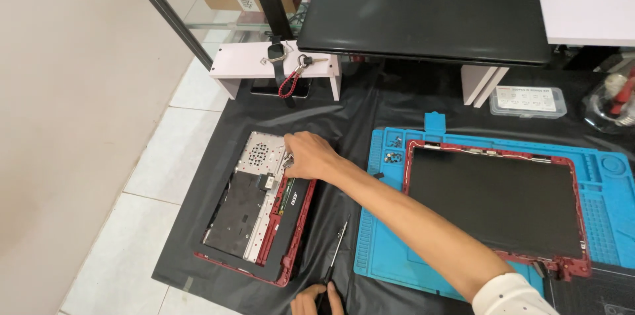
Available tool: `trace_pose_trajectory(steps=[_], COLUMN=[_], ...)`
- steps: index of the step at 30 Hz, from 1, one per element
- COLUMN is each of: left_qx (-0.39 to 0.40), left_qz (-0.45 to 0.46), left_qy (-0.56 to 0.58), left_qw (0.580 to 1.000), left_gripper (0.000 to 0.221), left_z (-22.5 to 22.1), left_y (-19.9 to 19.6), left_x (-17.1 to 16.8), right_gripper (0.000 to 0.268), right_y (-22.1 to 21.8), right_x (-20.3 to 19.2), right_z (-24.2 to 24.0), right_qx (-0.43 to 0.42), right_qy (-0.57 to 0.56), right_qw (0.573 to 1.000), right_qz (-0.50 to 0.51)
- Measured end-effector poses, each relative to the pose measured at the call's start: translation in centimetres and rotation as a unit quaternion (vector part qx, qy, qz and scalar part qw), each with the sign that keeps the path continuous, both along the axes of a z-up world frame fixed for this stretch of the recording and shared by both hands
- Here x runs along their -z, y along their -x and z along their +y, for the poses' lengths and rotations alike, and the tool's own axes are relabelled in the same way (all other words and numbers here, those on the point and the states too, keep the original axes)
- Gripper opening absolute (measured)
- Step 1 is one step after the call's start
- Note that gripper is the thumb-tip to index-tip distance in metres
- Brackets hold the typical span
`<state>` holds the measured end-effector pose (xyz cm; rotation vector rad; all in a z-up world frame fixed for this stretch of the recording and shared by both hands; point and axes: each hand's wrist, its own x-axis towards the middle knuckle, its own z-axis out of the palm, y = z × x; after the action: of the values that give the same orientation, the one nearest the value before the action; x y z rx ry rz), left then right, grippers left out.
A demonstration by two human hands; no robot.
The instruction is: The person works on a disassembled red laptop at a repair bench, first prying the screen bezel off the display cover by hand, then lifting the old screen panel out of the frame. They then use a screwdriver to remove screws from the screen frame and handle small mounting brackets and cable connectors while fitting the new panel into the bezel.
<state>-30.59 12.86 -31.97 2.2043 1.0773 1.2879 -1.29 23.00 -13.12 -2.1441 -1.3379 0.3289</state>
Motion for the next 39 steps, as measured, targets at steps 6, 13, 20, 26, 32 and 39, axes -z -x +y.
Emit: trace_pose_trajectory(steps=[6,13,20,26,32,39], left_qx=[0.009,0.030,0.207,0.424,0.551,0.585], left_qz=[0.021,0.053,-0.040,0.027,0.081,0.054], left_qy=[-0.048,-0.061,0.011,0.167,0.237,0.346], left_qw=[0.999,0.996,0.977,0.890,0.796,0.732], left_gripper=[0.022,0.023,0.014,0.024,0.016,0.013], left_z=[1.1,1.6,-2.5,-6.3,-9.7,-11.9], left_y=[0.4,0.6,-7.0,-16.4,-21.7,-24.9], left_x=[2.8,1.3,-13.1,-21.8,-21.7,-20.6], right_gripper=[0.026,0.021,0.018,0.019,0.016,0.026], right_y=[-1.4,-2.0,-1.4,-0.6,-1.5,-1.3], right_x=[3.0,0.4,-0.2,1.6,5.0,5.4], right_z=[0.7,-6.2,-22.6,-33.1,-39.4,-42.0], right_qx=[-0.013,0.008,0.022,0.151,0.182,0.214], right_qy=[-0.127,-0.145,-0.202,-0.209,-0.333,-0.371], right_qw=[0.987,0.955,0.882,0.874,0.831,0.830], right_qz=[0.098,0.259,0.426,0.411,0.407,0.357])
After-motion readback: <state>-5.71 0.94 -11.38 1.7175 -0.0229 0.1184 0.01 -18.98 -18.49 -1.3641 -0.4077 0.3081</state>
